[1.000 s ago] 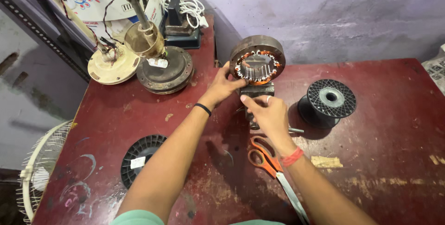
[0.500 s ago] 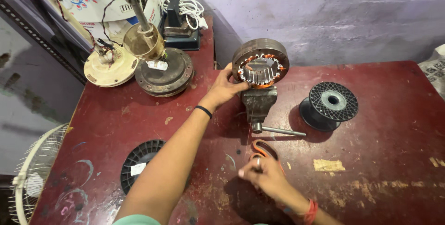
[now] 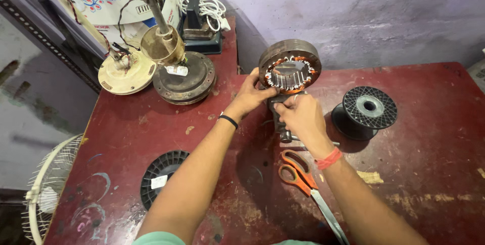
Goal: The person winds copper wire around the slots of a motor stator held in a bench vise. They repeatedly adjust the wire placement with their fingers and use orange-handled scissors to trim excess wire from the stator.
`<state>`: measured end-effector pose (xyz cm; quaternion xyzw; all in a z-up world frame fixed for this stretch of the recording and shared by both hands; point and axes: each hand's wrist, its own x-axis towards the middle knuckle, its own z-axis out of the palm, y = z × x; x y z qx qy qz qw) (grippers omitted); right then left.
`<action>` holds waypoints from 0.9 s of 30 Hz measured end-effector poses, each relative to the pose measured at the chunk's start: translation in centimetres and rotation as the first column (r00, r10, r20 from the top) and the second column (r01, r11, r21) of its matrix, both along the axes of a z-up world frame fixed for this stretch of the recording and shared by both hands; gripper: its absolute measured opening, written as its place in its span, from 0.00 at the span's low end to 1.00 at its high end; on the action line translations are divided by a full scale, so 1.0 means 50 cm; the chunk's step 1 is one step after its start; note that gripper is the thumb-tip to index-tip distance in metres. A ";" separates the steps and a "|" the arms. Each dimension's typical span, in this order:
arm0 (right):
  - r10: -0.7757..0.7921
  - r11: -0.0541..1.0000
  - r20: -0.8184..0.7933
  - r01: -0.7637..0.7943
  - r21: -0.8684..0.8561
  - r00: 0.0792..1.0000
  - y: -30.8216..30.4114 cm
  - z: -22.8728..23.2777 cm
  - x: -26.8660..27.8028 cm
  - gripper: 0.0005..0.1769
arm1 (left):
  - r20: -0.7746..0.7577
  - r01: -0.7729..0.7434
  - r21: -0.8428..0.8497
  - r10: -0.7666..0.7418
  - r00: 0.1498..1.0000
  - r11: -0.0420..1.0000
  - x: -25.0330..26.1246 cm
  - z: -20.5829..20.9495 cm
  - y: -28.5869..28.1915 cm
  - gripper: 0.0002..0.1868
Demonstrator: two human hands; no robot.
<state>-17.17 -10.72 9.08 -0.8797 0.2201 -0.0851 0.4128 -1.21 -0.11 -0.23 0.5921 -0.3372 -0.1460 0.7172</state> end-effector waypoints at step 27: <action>0.358 0.788 0.045 -0.328 0.521 0.933 0.043 -0.142 -0.273 0.11 | 0.690 -0.473 0.549 -0.056 0.721 0.689 -0.145 0.250 0.123 0.22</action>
